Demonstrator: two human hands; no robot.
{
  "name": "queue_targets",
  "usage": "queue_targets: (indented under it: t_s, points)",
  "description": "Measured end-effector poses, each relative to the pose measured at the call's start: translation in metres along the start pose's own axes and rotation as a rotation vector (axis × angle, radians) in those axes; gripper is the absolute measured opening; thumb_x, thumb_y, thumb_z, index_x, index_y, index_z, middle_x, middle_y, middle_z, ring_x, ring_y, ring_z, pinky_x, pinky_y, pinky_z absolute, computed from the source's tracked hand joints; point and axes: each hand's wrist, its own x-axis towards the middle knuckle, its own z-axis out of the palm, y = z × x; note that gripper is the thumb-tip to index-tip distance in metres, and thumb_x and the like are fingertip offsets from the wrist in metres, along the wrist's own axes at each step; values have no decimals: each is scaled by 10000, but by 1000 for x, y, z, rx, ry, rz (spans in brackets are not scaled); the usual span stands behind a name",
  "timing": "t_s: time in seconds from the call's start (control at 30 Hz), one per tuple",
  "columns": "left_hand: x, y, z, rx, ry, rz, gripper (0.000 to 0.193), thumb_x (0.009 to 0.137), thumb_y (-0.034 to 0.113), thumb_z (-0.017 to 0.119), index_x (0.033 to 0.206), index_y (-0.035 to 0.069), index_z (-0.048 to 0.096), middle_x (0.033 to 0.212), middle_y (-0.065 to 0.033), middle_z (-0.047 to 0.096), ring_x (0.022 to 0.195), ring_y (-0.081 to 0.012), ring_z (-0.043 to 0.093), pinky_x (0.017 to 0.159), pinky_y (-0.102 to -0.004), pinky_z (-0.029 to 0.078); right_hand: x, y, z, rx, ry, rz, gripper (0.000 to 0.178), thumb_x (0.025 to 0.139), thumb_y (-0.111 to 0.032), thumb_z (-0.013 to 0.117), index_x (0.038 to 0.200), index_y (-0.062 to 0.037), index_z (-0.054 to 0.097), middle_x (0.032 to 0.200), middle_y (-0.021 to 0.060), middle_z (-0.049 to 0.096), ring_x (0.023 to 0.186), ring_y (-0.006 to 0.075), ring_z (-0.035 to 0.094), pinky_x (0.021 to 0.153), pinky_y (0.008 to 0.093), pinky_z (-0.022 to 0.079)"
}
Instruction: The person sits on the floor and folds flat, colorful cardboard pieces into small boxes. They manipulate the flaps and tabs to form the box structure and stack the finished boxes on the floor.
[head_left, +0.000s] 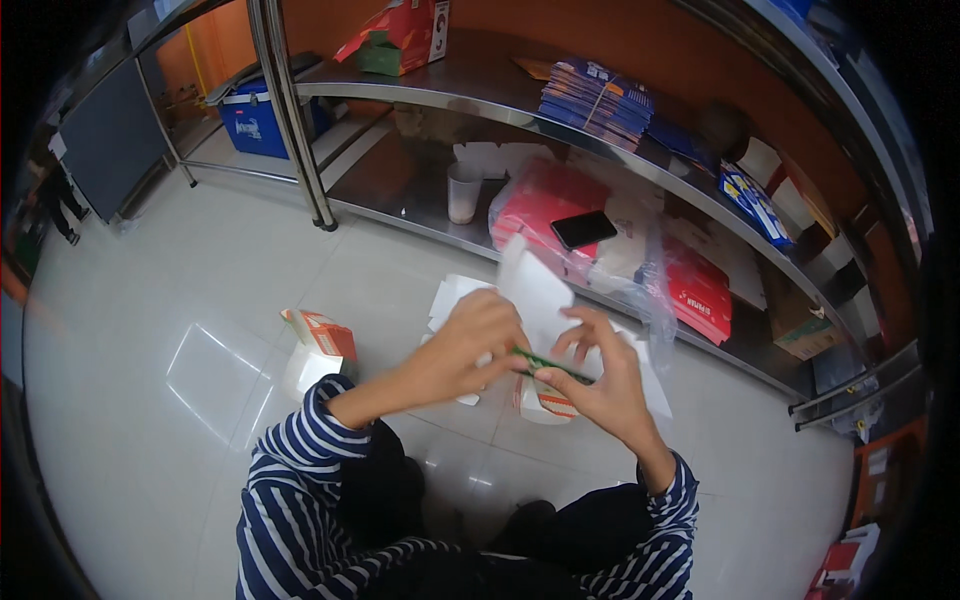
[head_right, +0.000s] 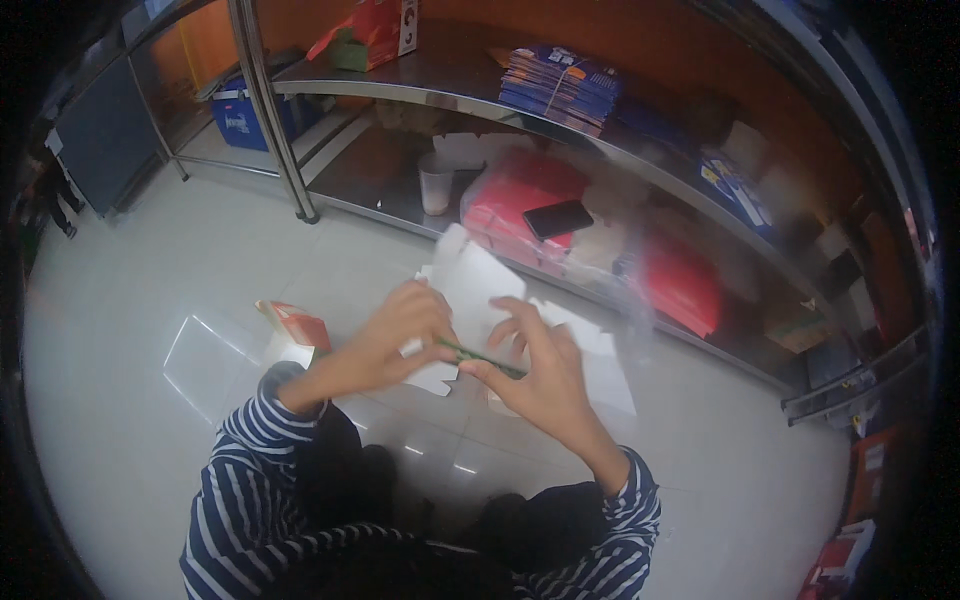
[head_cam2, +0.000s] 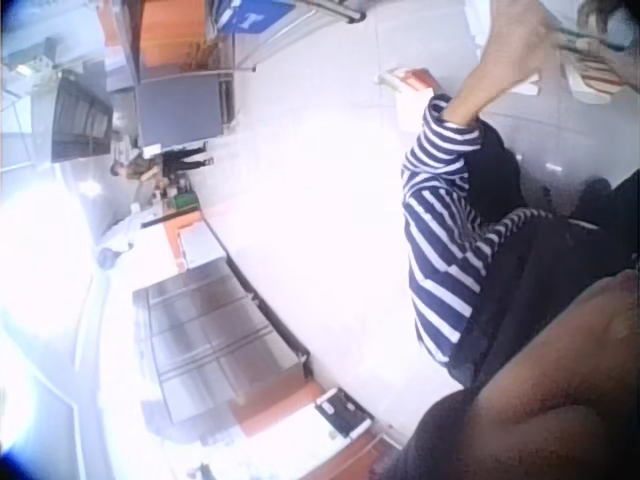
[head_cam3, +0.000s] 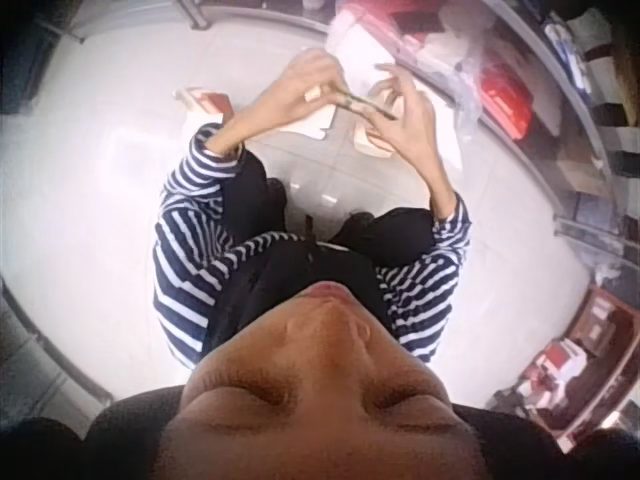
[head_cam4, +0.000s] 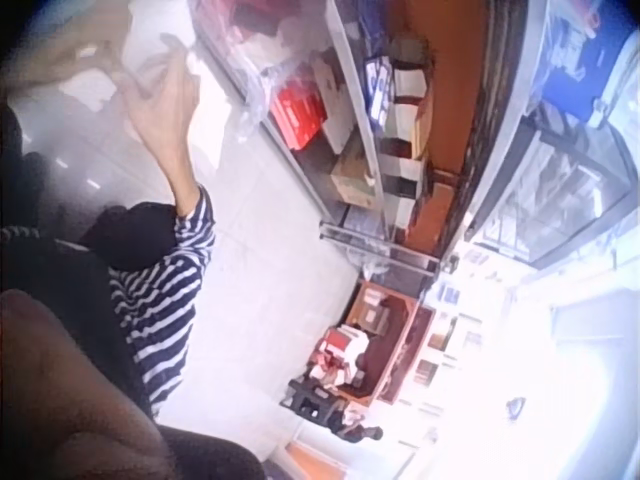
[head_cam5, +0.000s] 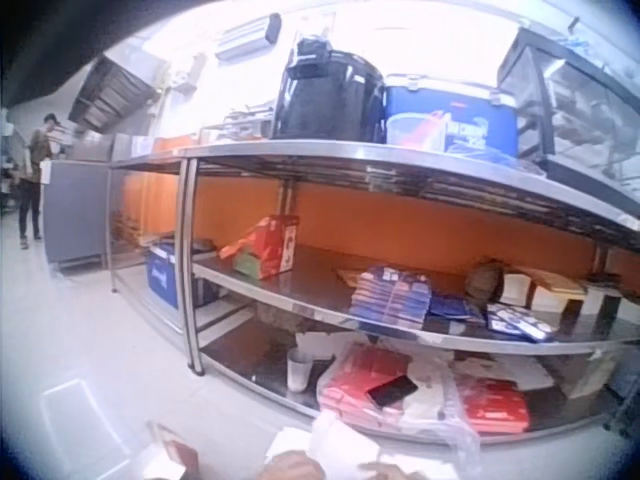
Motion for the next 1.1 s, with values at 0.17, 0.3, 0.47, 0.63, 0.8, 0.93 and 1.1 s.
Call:
queue_targets:
  t_s: [0.17,0.3,0.47,0.63,0.8,0.93,1.1]
  points:
    - [-7,-24,-17,-120,220,-247,183,834,182,594,880,11,547,861,-108,524,834,-238,492,768,-320,394,-2,1,-26,-573,110,-187,292,696,-248,714,909,-78,608,746,40,617,684,214,567,762,353,340]
    - [-4,-23,-17,-53,245,-350,192,836,207,592,934,43,573,929,-83,557,919,-237,505,858,-370,380,-5,15,-22,-505,85,-148,104,728,-135,671,796,-69,628,743,71,610,690,241,564,720,331,355]
    - [1,-4,-1,471,103,-82,307,786,274,641,1048,121,596,1051,-34,570,1145,-240,436,1008,-552,196,-1,14,-14,-429,-36,-142,111,714,-91,676,791,-38,616,706,94,579,659,259,556,648,336,388]
    - [-4,-4,10,619,149,-50,320,740,296,665,1021,151,619,1039,3,584,1182,-221,421,1000,-601,146,-1,21,-5,-296,43,-164,215,653,-57,690,844,-39,593,772,102,596,635,284,544,583,373,416]
    - [-9,9,19,774,141,30,140,744,214,654,837,114,625,945,-2,595,1206,-215,403,942,-625,147,-1,15,12,-184,99,-144,306,623,-87,764,860,-3,590,812,126,622,714,268,590,638,323,463]
    - [-8,-2,17,478,124,-162,84,774,182,614,823,120,586,864,9,592,1211,-231,394,934,-568,125,0,16,13,-173,64,-233,295,666,-70,740,910,-2,588,828,119,633,739,254,605,657,307,481]
    - [-8,-11,15,399,116,-164,63,793,120,576,837,78,561,824,-26,578,1099,-240,428,904,-555,183,2,10,9,-42,69,-109,204,737,-8,655,932,7,596,843,115,640,745,254,616,671,295,485]
